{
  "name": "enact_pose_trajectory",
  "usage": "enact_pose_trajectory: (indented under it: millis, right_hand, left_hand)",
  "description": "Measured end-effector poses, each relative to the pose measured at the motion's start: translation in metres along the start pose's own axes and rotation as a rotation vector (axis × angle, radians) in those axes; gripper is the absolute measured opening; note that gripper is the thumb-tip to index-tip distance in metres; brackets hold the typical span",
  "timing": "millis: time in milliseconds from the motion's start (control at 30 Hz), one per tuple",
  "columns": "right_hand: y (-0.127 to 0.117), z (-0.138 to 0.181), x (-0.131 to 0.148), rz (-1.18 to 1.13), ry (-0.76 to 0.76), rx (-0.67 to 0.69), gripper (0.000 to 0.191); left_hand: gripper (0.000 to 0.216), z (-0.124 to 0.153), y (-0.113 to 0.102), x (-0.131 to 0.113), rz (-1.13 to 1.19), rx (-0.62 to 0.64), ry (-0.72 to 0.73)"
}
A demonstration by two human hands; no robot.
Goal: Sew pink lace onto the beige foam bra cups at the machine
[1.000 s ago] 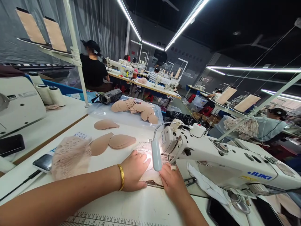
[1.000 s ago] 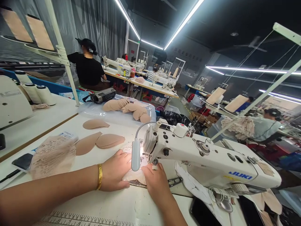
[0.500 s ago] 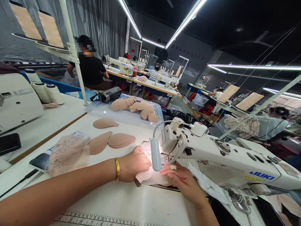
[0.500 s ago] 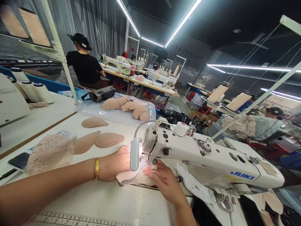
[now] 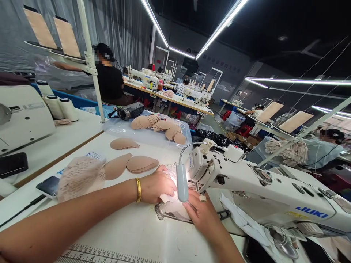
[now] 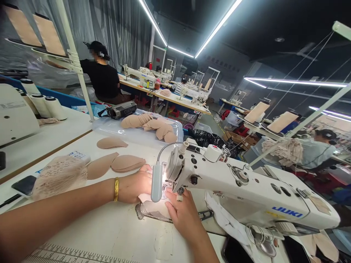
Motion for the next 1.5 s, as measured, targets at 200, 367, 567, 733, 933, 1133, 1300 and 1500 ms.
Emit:
enact_pose_trajectory:
  millis: [200, 367, 567, 733, 933, 1133, 1300, 1500]
  right_hand:
    - [0.0, 0.003, 0.0, -0.003, 0.002, 0.011, 0.036]
    - [0.0, 0.006, -0.003, -0.031, 0.051, -0.1, 0.03]
    - [0.0, 0.003, -0.002, -0.096, 0.102, -0.156, 0.026]
    - [0.001, 0.004, -0.002, -0.102, 0.076, -0.16, 0.023]
    - [0.003, 0.006, -0.005, -0.127, 0.056, -0.181, 0.019]
    - [0.002, 0.005, -0.005, -0.127, 0.057, -0.183, 0.019]
    - [0.005, 0.008, -0.006, -0.096, 0.032, -0.196, 0.019]
    - [0.006, 0.009, -0.001, -0.127, -0.018, -0.055, 0.022]
  left_hand:
    - [0.022, 0.0, 0.001, 0.0, 0.01, -0.014, -0.005]
    - [0.023, -0.001, 0.004, 0.004, 0.027, 0.008, -0.022]
    - [0.021, -0.001, 0.005, 0.003, 0.032, -0.022, -0.027]
    - [0.019, 0.001, 0.004, -0.002, 0.019, -0.021, -0.025]
    - [0.02, 0.003, 0.007, -0.001, 0.027, -0.036, -0.026]
    - [0.023, 0.003, 0.013, 0.003, -0.032, -0.048, -0.054]
    - [0.016, 0.005, 0.018, -0.001, -0.132, -0.063, -0.082]
    - [0.011, 0.008, 0.022, -0.016, -0.209, -0.131, -0.01]
Point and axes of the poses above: each hand's wrist, its own z-axis away from the middle knuckle, its own y-axis out of the palm, x = y × z, the point moved 1 cm from there along -z, towards the middle knuckle, and after that the axes turned 10 degrees about x, right-handed, at the moved point
